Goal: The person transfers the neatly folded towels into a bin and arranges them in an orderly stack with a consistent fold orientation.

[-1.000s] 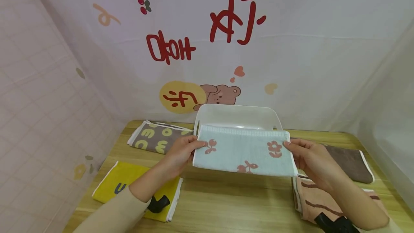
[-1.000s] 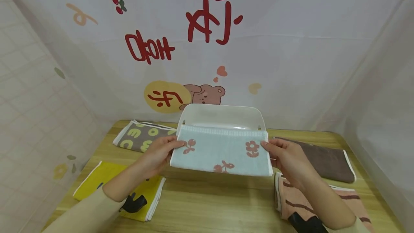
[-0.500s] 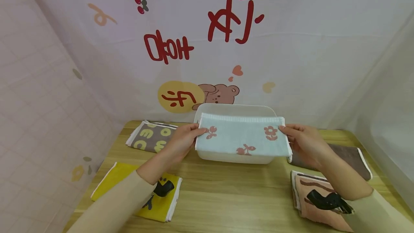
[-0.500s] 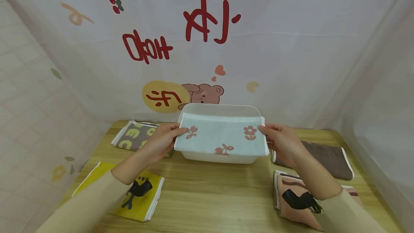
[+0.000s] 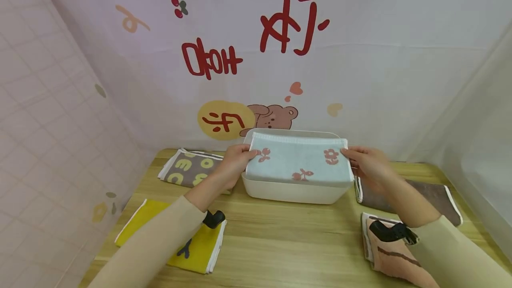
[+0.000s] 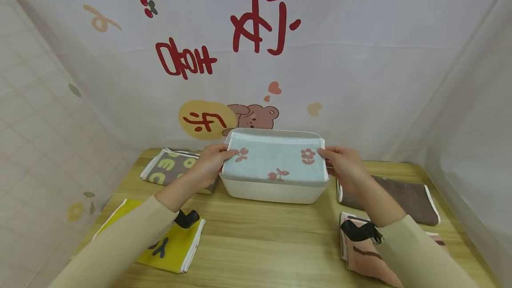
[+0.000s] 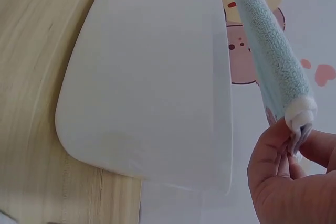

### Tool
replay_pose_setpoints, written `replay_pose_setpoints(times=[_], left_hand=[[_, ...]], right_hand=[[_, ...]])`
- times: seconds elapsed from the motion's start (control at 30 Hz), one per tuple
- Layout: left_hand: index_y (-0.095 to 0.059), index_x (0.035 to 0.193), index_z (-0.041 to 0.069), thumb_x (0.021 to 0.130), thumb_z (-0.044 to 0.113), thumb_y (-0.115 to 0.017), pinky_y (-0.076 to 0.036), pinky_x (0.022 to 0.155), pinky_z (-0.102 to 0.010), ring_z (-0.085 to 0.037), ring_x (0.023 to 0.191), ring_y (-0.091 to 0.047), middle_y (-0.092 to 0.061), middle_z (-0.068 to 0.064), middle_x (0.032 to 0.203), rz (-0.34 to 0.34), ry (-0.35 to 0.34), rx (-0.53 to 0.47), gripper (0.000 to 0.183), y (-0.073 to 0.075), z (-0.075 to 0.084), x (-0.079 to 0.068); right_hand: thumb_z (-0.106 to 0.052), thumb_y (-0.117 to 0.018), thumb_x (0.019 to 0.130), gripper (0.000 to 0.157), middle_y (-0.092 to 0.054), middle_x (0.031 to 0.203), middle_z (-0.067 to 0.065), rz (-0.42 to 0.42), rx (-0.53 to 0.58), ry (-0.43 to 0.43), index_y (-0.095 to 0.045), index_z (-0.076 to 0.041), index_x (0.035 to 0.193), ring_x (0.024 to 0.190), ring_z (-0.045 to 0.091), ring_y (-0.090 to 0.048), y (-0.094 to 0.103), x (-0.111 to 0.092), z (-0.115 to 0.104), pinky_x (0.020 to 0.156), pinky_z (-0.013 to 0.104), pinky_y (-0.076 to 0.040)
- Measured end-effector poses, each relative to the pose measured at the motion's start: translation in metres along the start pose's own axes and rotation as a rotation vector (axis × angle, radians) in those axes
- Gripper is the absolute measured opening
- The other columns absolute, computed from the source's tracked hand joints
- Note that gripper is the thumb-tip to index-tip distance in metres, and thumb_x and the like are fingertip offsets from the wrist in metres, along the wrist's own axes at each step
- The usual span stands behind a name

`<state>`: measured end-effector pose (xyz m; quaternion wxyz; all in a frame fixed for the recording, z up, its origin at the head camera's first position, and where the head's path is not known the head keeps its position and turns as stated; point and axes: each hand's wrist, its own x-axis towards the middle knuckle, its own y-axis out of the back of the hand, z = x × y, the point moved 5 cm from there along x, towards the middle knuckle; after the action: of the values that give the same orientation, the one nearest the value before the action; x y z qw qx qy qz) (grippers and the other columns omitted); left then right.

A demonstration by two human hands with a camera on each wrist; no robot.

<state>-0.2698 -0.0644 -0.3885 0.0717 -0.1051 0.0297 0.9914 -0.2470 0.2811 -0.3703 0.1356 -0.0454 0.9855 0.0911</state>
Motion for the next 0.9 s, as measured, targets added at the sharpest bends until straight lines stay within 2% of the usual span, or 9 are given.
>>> replay_pose_setpoints(times=[0.13,0.3,0.5,0.63,0.77,0.9], left_hand=[[-0.069,0.124,-0.006,0.105,0.011,-0.062,-0.059,0.083,-0.031,-0.018,0.094,-0.069,-0.072,-0.014,0.113,0.053,0.031,0.009,0.026,-0.002,-0.002,0.006],[-0.066,0.122,-0.009,0.106,0.006,-0.06,-0.058,0.081,-0.029,-0.018,0.091,-0.067,-0.069,-0.015,0.113,0.076,0.066,0.017,0.024,-0.007,-0.001,0.009],[-0.062,0.126,-0.01,0.103,-0.005,-0.046,-0.058,0.08,-0.033,-0.022,0.092,-0.064,-0.066,-0.017,0.118,0.088,0.079,0.047,0.029,-0.015,0.0,0.014],[-0.056,0.133,-0.013,0.103,-0.005,-0.045,-0.055,0.087,-0.036,-0.024,0.1,-0.059,-0.061,-0.019,0.125,0.117,0.081,0.109,0.033,-0.019,0.0,0.018],[-0.055,0.132,-0.014,0.104,-0.003,-0.048,-0.054,0.088,-0.037,-0.026,0.101,-0.059,-0.061,-0.02,0.124,0.127,0.097,0.138,0.031,-0.023,-0.003,0.023],[-0.057,0.125,-0.015,0.101,-0.005,-0.049,-0.054,0.085,-0.035,-0.025,0.096,-0.06,-0.062,-0.019,0.116,0.122,0.087,0.137,0.027,-0.027,-0.005,0.025]], right_hand=[[-0.032,-0.055,0.11,0.06,-0.067,0.109,-0.006,0.026,-0.043,-0.002,-0.041,0.008,0.153,0.097,0.006,-0.067,-0.004,0.005,-0.001,0.085,0.025,-0.058],[-0.026,-0.052,0.111,0.055,-0.064,0.111,-0.001,0.061,-0.056,-0.02,-0.042,0.01,0.151,0.094,0.007,-0.064,-0.006,0.014,-0.001,0.082,0.024,-0.057],[-0.021,-0.049,0.112,0.054,-0.057,0.134,0.021,0.103,-0.161,-0.029,-0.04,0.015,0.151,0.096,0.008,-0.064,-0.007,0.024,-0.001,0.082,0.024,-0.058],[-0.018,-0.048,0.112,0.052,-0.052,0.143,0.031,0.13,-0.248,-0.03,-0.04,0.017,0.149,0.105,0.02,-0.066,-0.009,0.029,-0.001,0.083,0.027,-0.058],[-0.012,-0.047,0.11,0.048,-0.052,0.141,0.036,0.15,-0.316,0.0,-0.043,0.021,0.146,0.113,0.031,-0.062,-0.013,0.034,0.0,0.079,0.027,-0.057],[-0.008,-0.049,0.106,0.043,-0.057,0.132,0.036,0.184,-0.399,0.058,-0.052,0.022,0.137,0.109,0.034,-0.06,-0.019,0.038,0.0,0.072,0.025,-0.054]])
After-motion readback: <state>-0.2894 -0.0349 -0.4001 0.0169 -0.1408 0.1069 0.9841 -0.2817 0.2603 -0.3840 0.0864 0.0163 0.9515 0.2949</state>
